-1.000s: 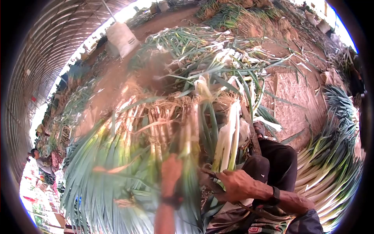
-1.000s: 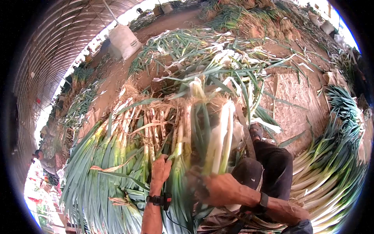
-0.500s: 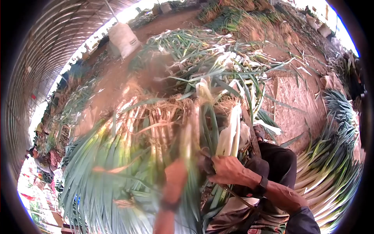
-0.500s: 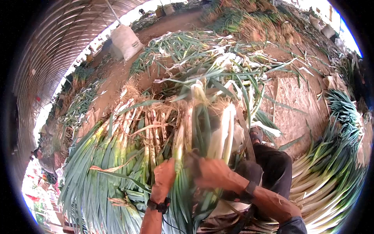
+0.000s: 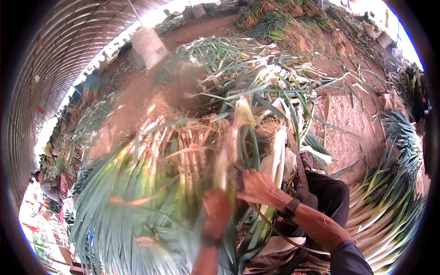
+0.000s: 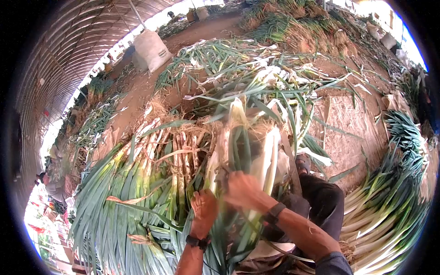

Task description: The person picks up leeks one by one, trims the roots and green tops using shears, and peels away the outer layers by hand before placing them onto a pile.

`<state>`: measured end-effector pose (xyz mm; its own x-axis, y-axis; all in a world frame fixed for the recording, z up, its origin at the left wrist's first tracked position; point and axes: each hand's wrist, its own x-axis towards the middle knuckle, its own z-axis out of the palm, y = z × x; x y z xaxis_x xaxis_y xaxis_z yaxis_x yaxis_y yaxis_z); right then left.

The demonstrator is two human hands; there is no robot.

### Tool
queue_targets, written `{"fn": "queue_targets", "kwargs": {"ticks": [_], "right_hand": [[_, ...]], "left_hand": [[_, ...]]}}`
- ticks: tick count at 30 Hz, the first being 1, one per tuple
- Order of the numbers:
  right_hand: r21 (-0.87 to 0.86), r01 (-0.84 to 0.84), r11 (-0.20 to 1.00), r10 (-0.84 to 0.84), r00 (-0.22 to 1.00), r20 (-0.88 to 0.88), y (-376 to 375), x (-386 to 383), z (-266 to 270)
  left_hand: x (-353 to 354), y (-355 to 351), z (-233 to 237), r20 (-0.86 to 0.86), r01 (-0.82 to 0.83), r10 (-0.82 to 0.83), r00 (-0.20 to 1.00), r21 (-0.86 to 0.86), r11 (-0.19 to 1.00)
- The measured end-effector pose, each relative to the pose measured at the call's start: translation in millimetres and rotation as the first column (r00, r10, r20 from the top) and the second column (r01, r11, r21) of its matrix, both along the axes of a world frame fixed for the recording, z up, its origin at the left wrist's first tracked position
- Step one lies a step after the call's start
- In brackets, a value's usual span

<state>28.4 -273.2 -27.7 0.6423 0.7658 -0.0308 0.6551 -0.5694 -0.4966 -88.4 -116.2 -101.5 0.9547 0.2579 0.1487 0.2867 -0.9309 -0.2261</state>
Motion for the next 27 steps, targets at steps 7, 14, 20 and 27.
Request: {"fn": "queue_targets", "kwargs": {"ticks": [7, 14, 20, 27], "right_hand": [[-0.048, 0.048, 0.998, -0.051, 0.997, -0.053, 13.8, 20.5, 8.5], [-0.022, 0.132, 0.991, -0.133, 0.968, -0.214, 15.0, 33.3, 6.6], [-0.004, 0.044, 0.999, -0.044, 0.981, -0.191, -33.1, 12.9, 53.8], [0.118, -0.11, 0.987, 0.141, 0.944, -0.3, -82.1, -36.3, 96.1]], "left_hand": [[10.9, 2.8, -1.8, -0.059, -0.07, 0.063, 0.996, -0.137, 0.988], [21.0, 10.5, -25.6, 0.052, -0.11, 0.125, 0.991, -0.231, 0.967], [35.7, 15.9, 21.9, -0.067, -0.268, 0.266, 0.962, -0.433, 0.861], [27.0, 16.6, 88.8, -0.208, -0.327, 0.253, 0.945, -0.567, 0.756]]}}
